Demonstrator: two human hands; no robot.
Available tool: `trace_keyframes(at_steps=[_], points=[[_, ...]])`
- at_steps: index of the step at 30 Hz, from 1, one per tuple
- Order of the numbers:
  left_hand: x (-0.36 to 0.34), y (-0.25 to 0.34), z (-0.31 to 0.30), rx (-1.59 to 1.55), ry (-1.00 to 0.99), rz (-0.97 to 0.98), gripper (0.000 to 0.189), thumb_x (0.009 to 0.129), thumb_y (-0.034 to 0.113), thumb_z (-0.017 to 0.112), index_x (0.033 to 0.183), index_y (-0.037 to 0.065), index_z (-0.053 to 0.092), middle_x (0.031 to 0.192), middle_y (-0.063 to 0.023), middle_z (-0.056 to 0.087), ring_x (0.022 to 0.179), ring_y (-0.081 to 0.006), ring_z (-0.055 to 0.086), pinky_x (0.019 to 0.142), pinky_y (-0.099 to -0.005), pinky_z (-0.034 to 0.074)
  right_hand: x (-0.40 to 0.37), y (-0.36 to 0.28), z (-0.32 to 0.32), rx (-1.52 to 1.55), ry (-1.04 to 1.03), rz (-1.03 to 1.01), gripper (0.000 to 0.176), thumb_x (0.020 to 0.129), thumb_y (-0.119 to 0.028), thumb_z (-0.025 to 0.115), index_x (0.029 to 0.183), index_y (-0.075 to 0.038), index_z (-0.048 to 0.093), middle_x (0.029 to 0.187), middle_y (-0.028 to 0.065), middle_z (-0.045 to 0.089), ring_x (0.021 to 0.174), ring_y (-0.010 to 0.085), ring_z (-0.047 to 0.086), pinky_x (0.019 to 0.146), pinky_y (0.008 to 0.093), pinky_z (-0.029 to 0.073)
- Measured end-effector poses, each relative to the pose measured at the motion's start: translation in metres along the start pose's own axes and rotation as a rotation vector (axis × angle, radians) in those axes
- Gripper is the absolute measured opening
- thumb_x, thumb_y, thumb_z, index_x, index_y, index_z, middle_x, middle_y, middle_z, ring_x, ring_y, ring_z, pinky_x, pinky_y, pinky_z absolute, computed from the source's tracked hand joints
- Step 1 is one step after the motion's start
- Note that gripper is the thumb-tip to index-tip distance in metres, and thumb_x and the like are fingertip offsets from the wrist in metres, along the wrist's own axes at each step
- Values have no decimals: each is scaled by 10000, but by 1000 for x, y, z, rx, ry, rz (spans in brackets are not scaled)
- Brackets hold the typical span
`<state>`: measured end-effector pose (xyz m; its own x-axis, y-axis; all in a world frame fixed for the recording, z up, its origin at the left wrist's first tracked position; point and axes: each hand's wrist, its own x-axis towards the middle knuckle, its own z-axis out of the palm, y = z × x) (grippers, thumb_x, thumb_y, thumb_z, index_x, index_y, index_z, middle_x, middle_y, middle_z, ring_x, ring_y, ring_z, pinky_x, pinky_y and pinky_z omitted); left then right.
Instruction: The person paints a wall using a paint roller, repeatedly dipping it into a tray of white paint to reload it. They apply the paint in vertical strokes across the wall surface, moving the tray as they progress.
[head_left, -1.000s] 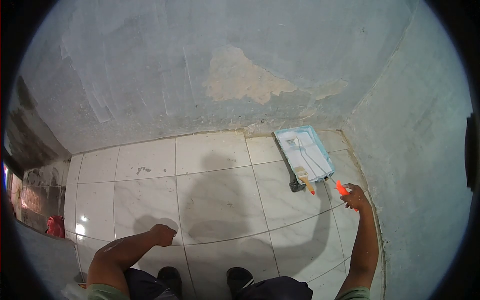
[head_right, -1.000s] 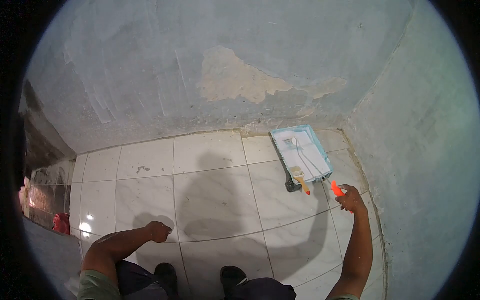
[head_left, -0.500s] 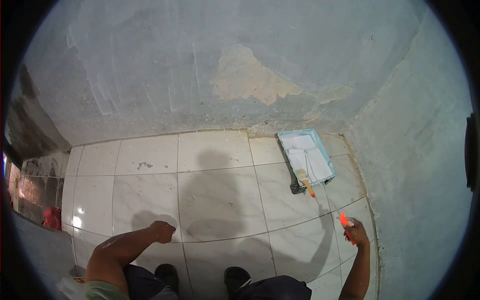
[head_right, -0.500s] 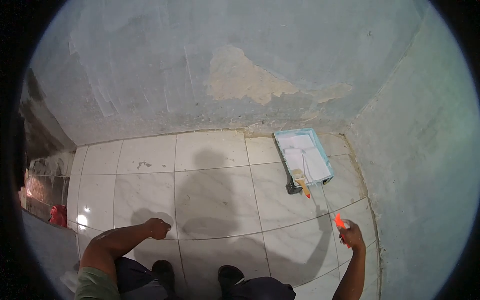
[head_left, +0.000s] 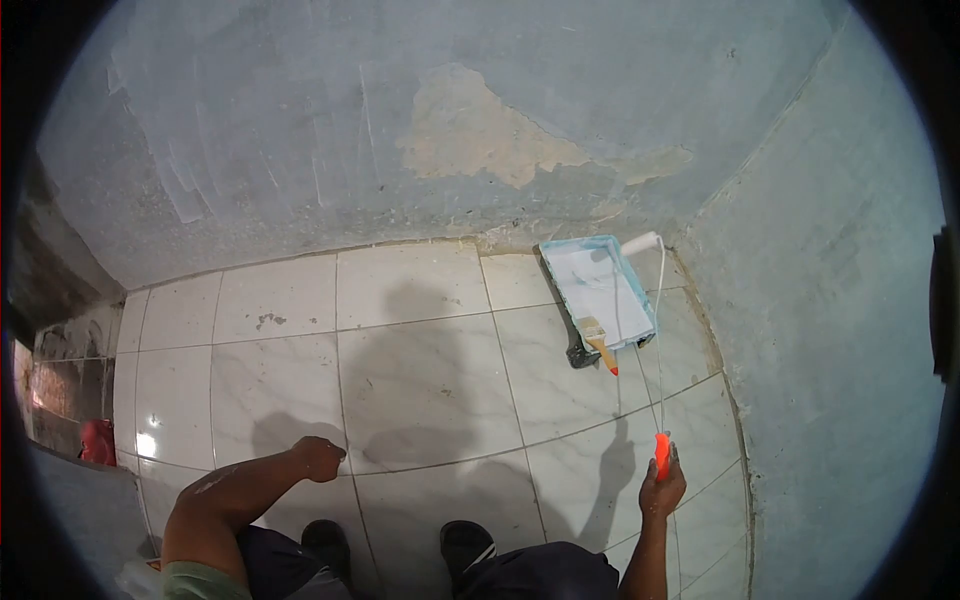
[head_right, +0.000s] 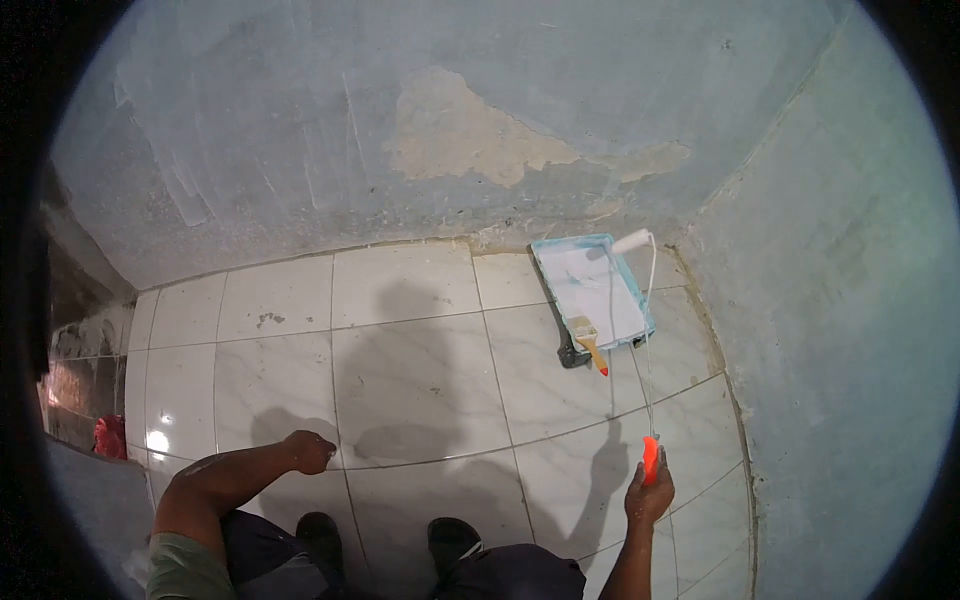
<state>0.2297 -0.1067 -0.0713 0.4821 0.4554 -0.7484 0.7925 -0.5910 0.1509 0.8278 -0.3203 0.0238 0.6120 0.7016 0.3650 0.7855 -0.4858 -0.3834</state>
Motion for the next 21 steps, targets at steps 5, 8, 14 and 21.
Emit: trace_keyframes(at_steps=[5, 8, 14, 21], points=[[-1, -9, -1, 15, -44, -3, 332, 838, 198, 536, 1122, 82, 662, 1134, -159, 699, 1092, -345, 661, 907, -490, 539, -5, -38, -9, 15, -9, 111, 448, 885, -54, 636, 1313, 62, 579, 1307, 240, 618, 1197, 371, 615, 1031, 402, 470], [2, -13, 2, 26, -47, -21, 336, 843, 205, 536, 1130, 83, 663, 1146, -147, 699, 1093, -341, 662, 907, -487, 539, -5, -40, -10, 46, 4, 120, 451, 885, -48, 635, 1318, 62, 574, 1306, 238, 618, 1190, 370, 618, 1026, 406, 474], [-4, -6, -1, 24, -50, -19, 338, 838, 196, 535, 1129, 85, 667, 1139, -149, 702, 1094, -341, 663, 915, -485, 535, -5, -34, -8, -10, -11, 115, 473, 885, -82, 642, 1335, 46, 565, 1297, 227, 626, 1164, 364, 631, 1014, 415, 483], [1, -5, 1, 8, -48, -9, 345, 837, 199, 537, 1137, 86, 663, 1163, -149, 694, 1108, -340, 656, 920, -486, 533, -7, -9, 13, -207, -122, 29, 522, 879, -109, 664, 1390, -91, 564, 1005, 206, 679, 889, 377, 657, 783, 465, 522]])
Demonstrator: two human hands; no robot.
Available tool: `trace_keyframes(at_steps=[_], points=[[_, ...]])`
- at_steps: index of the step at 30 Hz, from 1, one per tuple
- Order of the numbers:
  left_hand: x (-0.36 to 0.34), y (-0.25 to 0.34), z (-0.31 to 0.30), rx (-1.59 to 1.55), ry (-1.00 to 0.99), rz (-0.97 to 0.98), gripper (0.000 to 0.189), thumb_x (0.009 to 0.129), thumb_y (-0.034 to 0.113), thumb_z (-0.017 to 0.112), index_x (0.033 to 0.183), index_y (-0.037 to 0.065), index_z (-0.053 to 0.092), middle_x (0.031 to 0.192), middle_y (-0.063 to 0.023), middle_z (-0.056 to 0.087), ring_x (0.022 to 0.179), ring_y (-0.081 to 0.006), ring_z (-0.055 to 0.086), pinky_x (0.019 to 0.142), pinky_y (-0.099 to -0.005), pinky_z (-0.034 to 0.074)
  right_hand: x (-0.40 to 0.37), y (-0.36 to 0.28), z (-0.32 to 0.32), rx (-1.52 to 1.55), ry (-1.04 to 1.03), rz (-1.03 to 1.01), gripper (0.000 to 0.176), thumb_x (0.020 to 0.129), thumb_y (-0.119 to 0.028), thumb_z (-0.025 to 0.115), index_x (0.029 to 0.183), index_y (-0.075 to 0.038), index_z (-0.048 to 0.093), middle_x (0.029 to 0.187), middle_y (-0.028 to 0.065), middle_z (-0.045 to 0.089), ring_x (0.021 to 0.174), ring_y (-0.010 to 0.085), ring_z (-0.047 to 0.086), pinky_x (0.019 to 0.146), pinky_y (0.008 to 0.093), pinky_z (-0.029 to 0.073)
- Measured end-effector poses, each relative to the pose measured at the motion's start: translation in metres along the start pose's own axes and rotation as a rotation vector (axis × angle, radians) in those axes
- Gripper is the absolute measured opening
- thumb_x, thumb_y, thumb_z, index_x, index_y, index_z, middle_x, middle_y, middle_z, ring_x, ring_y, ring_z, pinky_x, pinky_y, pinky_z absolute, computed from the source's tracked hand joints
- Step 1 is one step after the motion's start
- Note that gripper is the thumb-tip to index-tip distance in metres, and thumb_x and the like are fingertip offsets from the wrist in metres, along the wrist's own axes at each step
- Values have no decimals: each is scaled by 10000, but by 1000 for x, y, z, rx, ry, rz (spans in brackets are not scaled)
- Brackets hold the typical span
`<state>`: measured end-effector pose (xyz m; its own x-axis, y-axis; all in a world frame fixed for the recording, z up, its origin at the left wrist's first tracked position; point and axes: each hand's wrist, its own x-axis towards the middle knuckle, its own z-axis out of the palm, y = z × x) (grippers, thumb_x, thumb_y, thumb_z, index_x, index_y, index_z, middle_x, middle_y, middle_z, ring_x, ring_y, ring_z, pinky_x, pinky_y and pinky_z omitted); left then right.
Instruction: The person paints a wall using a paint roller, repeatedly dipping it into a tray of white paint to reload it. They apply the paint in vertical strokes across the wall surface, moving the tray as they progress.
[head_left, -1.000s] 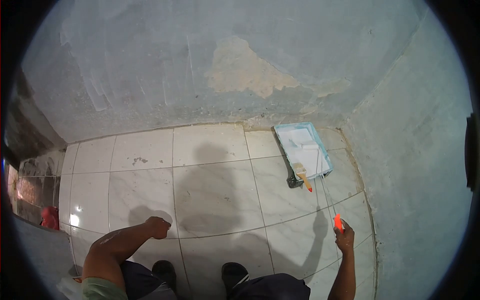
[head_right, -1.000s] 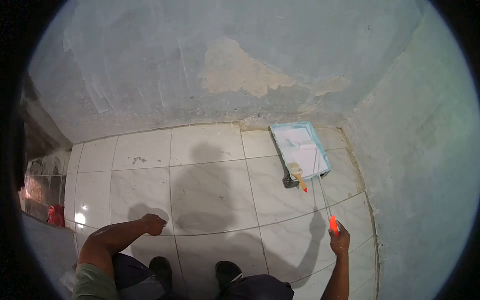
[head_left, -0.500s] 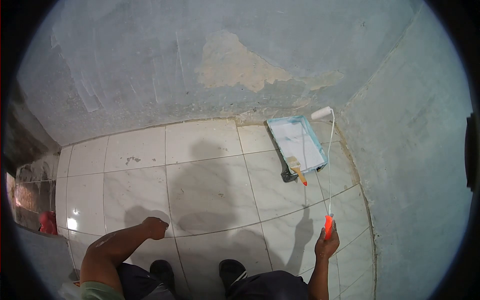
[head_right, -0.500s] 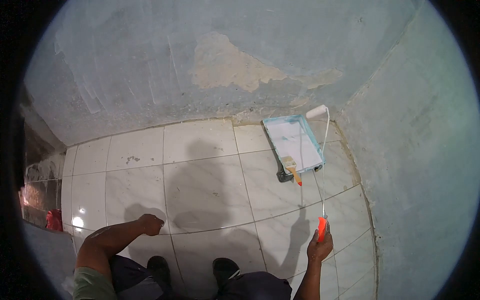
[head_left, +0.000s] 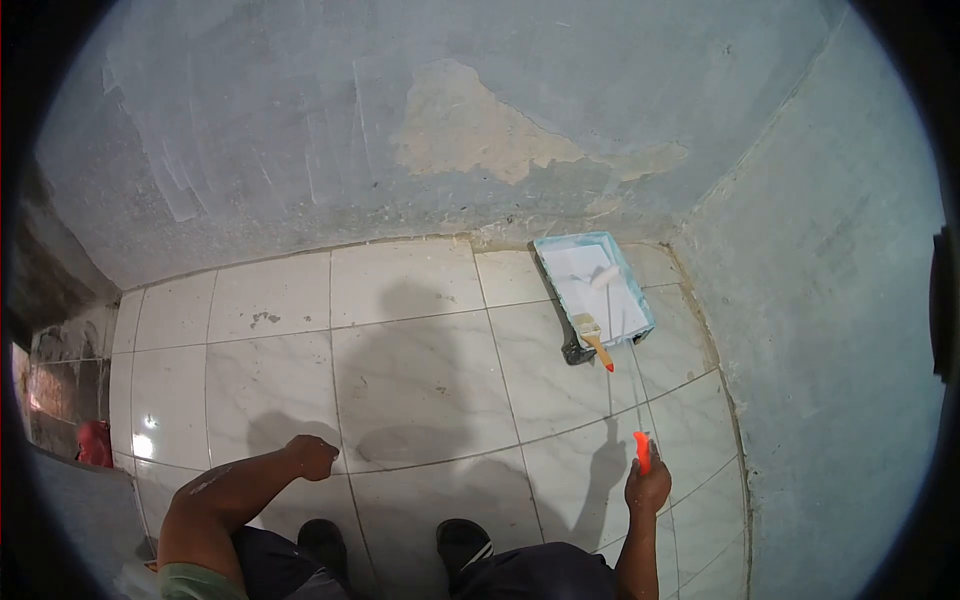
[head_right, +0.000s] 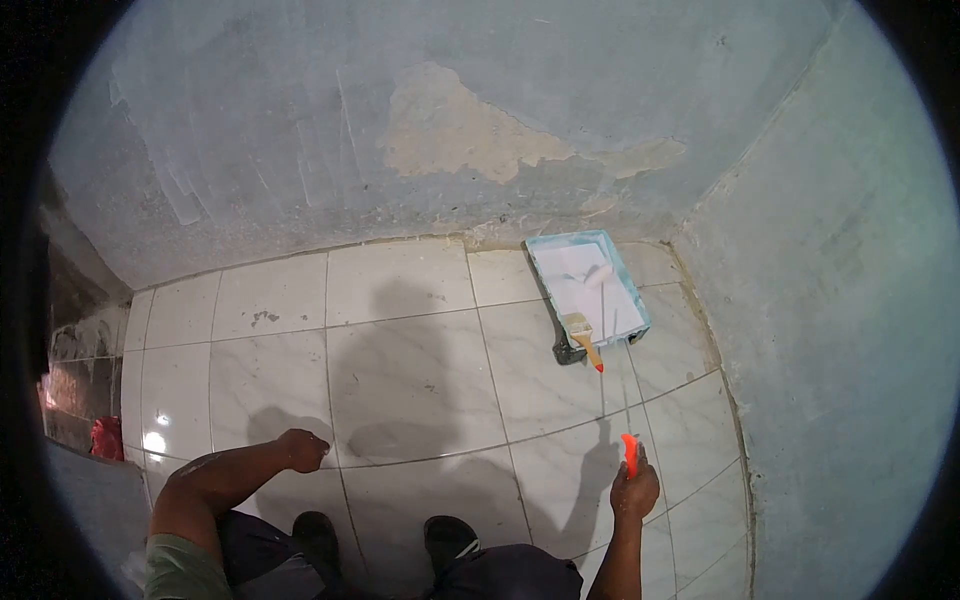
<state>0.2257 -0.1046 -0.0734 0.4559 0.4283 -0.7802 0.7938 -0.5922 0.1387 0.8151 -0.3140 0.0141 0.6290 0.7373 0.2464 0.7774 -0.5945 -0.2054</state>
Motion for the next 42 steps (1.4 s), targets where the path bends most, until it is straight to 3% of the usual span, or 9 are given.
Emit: trace_keyframes(at_steps=[2, 5, 8, 10, 19, 22, 38, 41, 42], points=[[0, -2, 2, 21, 16, 11, 334, 844, 199, 535, 1129, 85, 665, 1157, -148, 695, 1107, -339, 656, 920, -485, 533, 0, -5, -1, -22, -63, 35, 525, 880, -122, 667, 1395, -104, 562, 974, 205, 676, 867, 379, 655, 766, 471, 519], [-3, 1, -5, 9, -24, -7, 327, 855, 202, 530, 1132, 90, 664, 1155, -147, 695, 1110, -338, 655, 922, -485, 533, -1, -13, -10, 43, -26, 104, 527, 871, -85, 654, 1389, -69, 561, 1153, 215, 681, 978, 386, 671, 851, 435, 526], [-2, -1, 0, 15, 1, 1, 320, 866, 202, 522, 1131, 95, 665, 1156, -147, 695, 1112, -338, 654, 928, -482, 530, 1, -8, -7, -50, -77, 187, 536, 868, -75, 659, 1394, -80, 560, 1086, 210, 694, 940, 383, 674, 818, 449, 525], [-2, 0, -2, 15, -10, -3, 322, 862, 201, 522, 1130, 95, 666, 1155, -148, 695, 1113, -338, 653, 931, -479, 529, 2, 5, 2, -57, -76, 52, 531, 879, -85, 655, 1401, -100, 560, 1004, 203, 697, 897, 379, 672, 791, 454, 522], [-3, -1, -1, 11, 5, -3, 337, 835, 198, 537, 1124, 88, 669, 1149, -152, 699, 1098, -344, 660, 932, -474, 530, 6, -7, -1, -113, -148, 129, 597, 864, -87, 671, 1439, -160, 526, 933, 177, 670, 831, 362, 648, 752, 460, 523], [-5, -1, -4, 9, -4, -17, 338, 835, 198, 540, 1128, 91, 669, 1152, -152, 698, 1103, -343, 658, 932, -473, 531, 5, 0, 9, -92, -29, 42, 575, 878, -135, 674, 1431, -203, 530, 882, 158, 632, 793, 355, 650, 698, 475, 521], [-4, -2, 0, 39, -5, -3, 394, 830, 196, 541, 1199, 122, 659, 1156, -142, 699, 1109, -336, 657, 944, -460, 527, 11, -12, -10, -118, -134, 121, 573, 866, -93, 663, 1422, -146, 537, 922, 163, 639, 840, 364, 650, 747, 470, 528], [-7, 1, -3, 28, 1, -18, 411, 825, 193, 538, 1214, 130, 656, 1158, -139, 700, 1116, -331, 655, 947, -458, 524, 19, 5, -7, -155, -151, 34, 561, 876, -127, 662, 1421, -158, 531, 918, 171, 644, 828, 354, 655, 737, 466, 531], [-7, -1, -2, 34, 2, -19, 411, 825, 193, 538, 1214, 130, 656, 1158, -139, 700, 1116, -331, 655, 947, -458, 524, 25, 16, -1, -46, -51, -138, 539, 884, -105, 646, 1411, -104, 532, 888, 158, 650, 775, 330, 652, 701, 438, 533]])
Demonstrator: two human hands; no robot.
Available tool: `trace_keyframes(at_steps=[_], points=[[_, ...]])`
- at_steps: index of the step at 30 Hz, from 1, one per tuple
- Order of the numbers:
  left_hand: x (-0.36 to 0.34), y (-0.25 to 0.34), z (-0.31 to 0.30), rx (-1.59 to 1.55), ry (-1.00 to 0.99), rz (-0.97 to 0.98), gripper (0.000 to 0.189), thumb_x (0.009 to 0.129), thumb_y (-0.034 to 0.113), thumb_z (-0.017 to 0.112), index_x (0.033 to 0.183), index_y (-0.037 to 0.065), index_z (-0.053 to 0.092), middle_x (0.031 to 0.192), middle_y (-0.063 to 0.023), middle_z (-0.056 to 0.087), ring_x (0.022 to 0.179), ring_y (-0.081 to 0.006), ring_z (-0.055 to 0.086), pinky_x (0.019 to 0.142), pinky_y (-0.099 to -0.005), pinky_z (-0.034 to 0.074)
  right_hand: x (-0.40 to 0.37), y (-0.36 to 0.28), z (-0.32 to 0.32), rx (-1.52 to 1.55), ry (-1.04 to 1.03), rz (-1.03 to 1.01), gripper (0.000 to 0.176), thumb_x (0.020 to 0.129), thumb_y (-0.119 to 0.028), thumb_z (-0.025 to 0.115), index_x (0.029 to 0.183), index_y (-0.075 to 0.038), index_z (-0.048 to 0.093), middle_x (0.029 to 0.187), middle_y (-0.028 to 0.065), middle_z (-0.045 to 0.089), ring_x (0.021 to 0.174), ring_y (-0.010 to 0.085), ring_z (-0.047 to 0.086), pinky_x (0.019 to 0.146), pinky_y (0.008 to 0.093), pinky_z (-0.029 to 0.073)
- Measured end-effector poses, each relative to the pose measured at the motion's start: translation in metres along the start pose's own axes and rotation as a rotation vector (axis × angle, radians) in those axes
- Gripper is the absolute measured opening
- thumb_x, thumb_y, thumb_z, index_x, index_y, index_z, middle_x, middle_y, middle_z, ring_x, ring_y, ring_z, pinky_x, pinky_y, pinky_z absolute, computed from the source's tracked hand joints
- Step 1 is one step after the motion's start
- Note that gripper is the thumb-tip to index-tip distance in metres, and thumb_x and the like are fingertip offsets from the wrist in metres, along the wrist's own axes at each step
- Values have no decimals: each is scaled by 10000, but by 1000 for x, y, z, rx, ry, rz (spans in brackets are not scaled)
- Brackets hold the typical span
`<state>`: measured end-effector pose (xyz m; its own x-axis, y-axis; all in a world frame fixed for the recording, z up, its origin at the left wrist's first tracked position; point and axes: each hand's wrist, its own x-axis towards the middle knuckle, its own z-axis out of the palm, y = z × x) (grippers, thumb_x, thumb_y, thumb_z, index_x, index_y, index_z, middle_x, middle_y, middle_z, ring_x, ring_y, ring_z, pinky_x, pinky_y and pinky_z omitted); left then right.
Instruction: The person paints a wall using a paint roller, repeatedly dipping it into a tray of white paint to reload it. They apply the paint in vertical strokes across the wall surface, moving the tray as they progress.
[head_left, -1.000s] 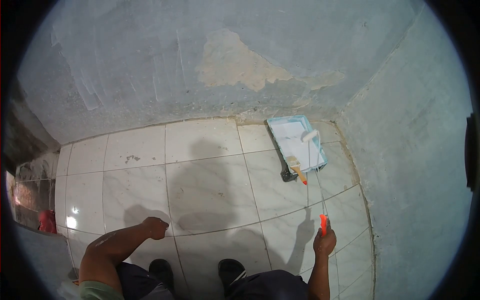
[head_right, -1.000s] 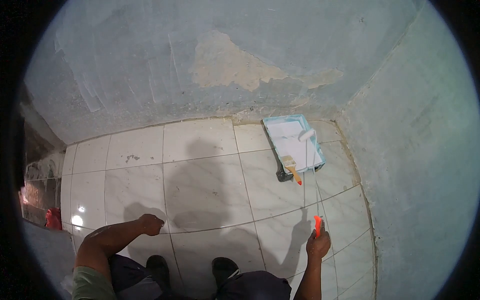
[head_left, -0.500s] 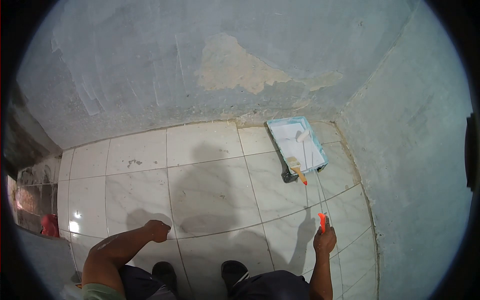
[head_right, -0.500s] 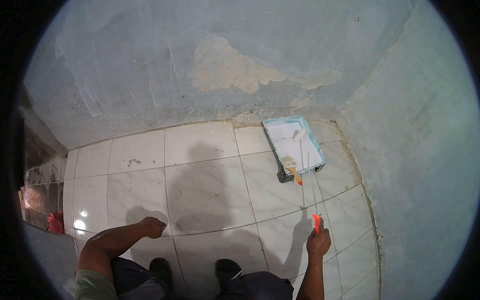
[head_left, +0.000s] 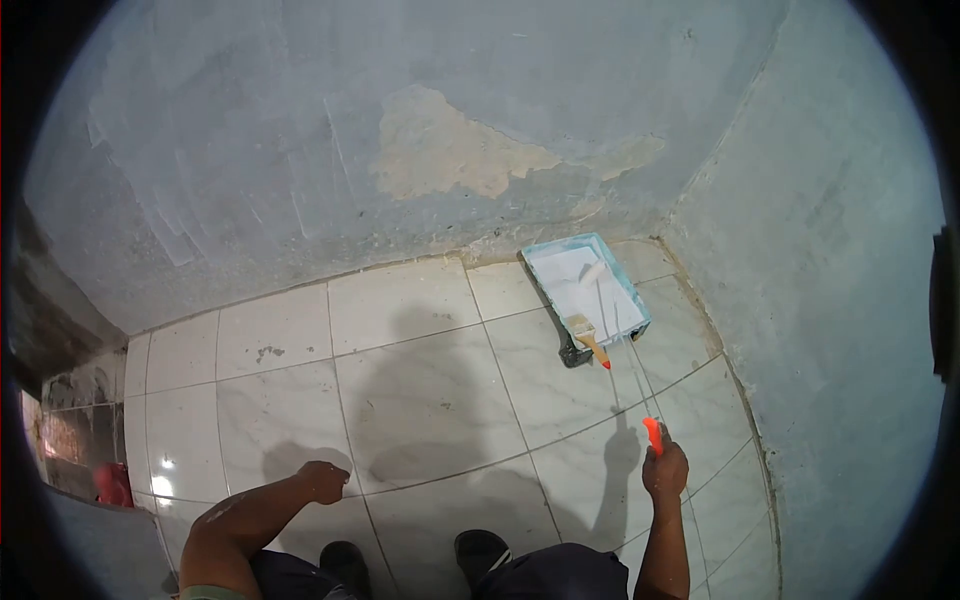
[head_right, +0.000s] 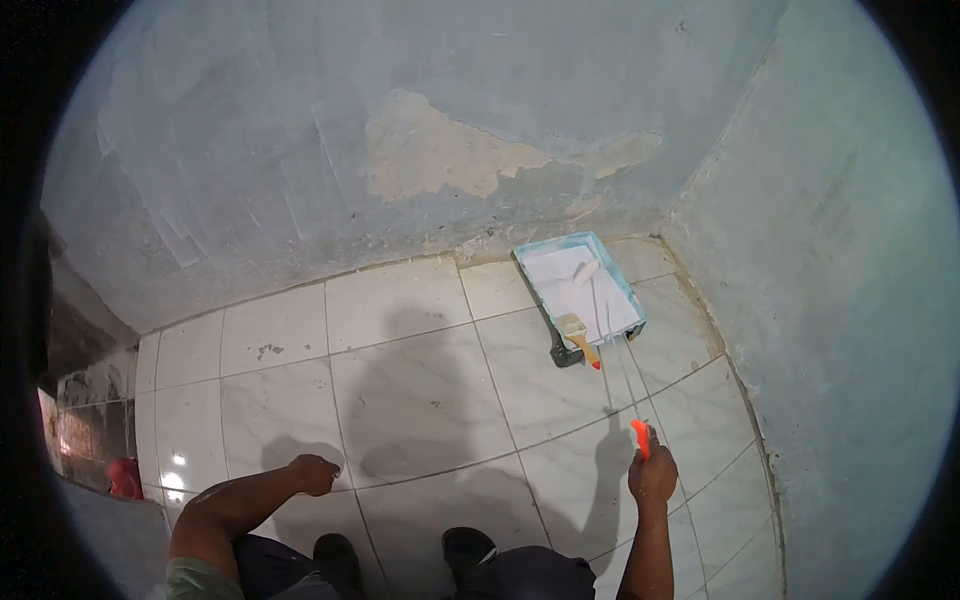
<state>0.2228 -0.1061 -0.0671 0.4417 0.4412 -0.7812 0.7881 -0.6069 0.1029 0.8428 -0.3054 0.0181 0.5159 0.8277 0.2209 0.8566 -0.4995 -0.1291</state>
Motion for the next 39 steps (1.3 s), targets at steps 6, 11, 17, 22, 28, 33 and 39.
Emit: trace_keyframes(at_steps=[6, 11, 17, 22, 28, 33, 39], points=[[6, -5, 8, 4, 5, 14, 401, 822, 188, 534, 1197, 119, 659, 1167, -143, 697, 1119, -330, 654, 936, -461, 528, -2, -23, -25, 972, -311, 516, 507, 920, -125, 614, 1411, -44, 514, 748, 80, 604, 529, 166, 554, 483, 305, 465], [7, -4, 7, 29, -37, 17, 392, 839, 199, 528, 1202, 118, 651, 1166, -142, 696, 1120, -325, 654, 940, -463, 527, -21, -23, -32, 1648, -509, 712, 522, 961, -231, 601, 1451, -141, 445, 680, 48, 551, 433, 121, 480, 403, 255, 422], [-3, 5, -7, -4, -33, -6, 390, 852, 214, 524, 1212, 119, 643, 1204, -136, 679, 1166, -315, 629, 961, -466, 515, -46, -15, 1, 2047, -621, 751, 465, 956, -283, 622, 1387, -217, 461, 685, 30, 564, 416, 128, 475, 379, 255, 416], [1, 1, -2, -1, -22, 6, 390, 852, 213, 523, 1210, 116, 644, 1217, -132, 674, 1173, -316, 624, 972, -466, 508, -53, -16, 7, 2111, -625, 781, 452, 960, -272, 604, 1385, -216, 459, 654, 22, 543, 409, 131, 466, 370, 262, 412], [15, -12, 24, -13, 50, 48, 358, 842, 202, 540, 1159, 94, 669, 1183, -155, 684, 1149, -343, 631, 924, -486, 525, -68, 0, 38, 2211, -587, 806, 455, 919, -250, 631, 1279, -32, 460, 661, 57, 582, 437, 141, 526, 400, 303, 457], [-3, 2, 8, -42, 55, 18, 288, 832, 152, 575, 1073, 59, 704, 1127, -177, 698, 1108, -356, 651, 894, -487, 538, -70, -46, 5, 1911, -516, 657, 492, 976, -269, 569, 1437, -131, 465, 597, -13, 439, 424, 119, 381, 367, 275, 365], [-4, 2, 13, -38, 73, -10, 304, 843, 130, 565, 1103, 45, 696, 1135, -174, 696, 1120, -354, 649, 904, -494, 537, -75, -28, 50, 1854, -590, 656, 586, 953, -283, 547, 1501, -194, 358, 648, -11, 450, 466, 124, 419, 365, 284, 374]])
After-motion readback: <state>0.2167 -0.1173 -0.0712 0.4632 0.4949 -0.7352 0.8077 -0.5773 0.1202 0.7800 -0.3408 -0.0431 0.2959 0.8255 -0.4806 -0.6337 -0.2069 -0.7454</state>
